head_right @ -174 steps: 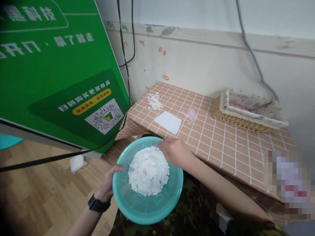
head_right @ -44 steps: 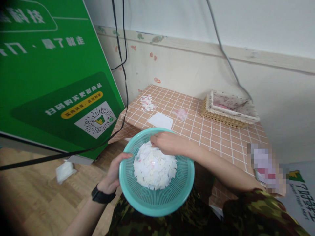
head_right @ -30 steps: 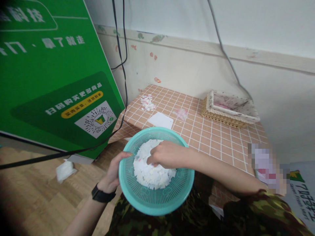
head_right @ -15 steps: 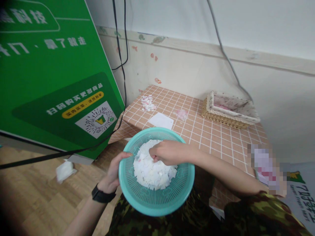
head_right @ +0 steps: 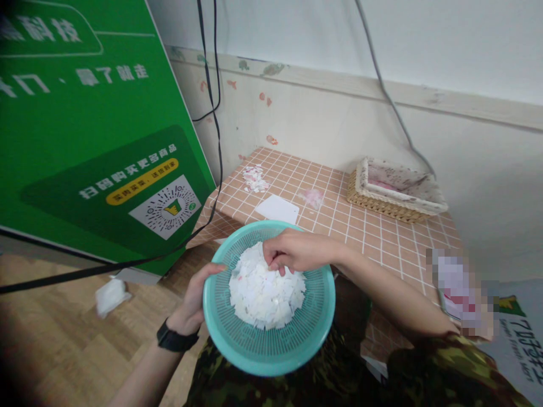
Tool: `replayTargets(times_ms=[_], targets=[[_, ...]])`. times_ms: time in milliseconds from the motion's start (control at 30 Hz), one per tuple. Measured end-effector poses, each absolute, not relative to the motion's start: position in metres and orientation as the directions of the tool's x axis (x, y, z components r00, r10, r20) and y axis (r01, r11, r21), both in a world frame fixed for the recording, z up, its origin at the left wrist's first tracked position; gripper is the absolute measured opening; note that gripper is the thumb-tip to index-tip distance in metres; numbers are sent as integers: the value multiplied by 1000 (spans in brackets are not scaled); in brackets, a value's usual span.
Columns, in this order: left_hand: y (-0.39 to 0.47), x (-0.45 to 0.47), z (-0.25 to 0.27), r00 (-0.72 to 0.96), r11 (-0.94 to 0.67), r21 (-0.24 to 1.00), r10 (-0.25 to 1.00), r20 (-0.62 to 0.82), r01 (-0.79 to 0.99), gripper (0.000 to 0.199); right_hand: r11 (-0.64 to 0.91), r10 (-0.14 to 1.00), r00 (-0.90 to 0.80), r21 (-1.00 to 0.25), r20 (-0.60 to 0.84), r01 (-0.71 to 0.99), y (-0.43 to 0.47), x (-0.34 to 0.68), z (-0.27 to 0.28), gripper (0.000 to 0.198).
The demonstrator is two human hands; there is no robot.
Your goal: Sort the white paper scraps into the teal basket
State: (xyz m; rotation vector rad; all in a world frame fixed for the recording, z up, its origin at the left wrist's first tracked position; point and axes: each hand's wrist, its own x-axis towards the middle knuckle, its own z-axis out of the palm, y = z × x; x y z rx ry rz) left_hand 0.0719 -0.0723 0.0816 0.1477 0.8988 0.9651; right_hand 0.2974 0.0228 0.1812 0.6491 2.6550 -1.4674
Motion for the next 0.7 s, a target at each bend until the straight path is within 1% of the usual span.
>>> replayTargets(times_ms=[100,167,233,267,300,367,400,467,533,600,700], targets=[[-74,70,81,236,595,482,753,-614,-643,16,327,519,-836,-861,-181,390,41,316,186,17],[-76,68,80,236,599,475,747,-621,-645,15,296,667,-736,-866,-115,404,65,335,182,26],[-80,65,78,232,613,460,728,-645,-642,13,314,809,-586,-809,-46,497,96,358,169,27],[-82,63,77,230,627,453,712,-664,-634,13,325,861,-508,-751,-17,575,111,369,161,24],[-84,61,74,217,630,458,706,-675,-627,13,340,896,-443,-662,13,668,126,379,153,20],[-88,57,68,178,627,474,699,-693,-618,11,355,931,-355,-449,87,820,150,395,136,14],[-90,55,65,161,629,484,695,-701,-609,10,363,931,-353,-368,97,856,159,400,129,14],[-93,52,59,149,643,487,680,-718,-591,10,391,920,-381,-273,92,879,169,406,119,15],[-96,50,55,168,659,475,670,-723,-583,12,431,902,-422,-239,90,870,173,409,115,16],[-98,49,52,168,665,470,663,-730,-581,12,456,890,-445,-234,101,859,173,410,115,20],[-99,47,49,193,674,456,658,-728,-581,13,441,897,-425,-206,118,873,173,412,118,23]])
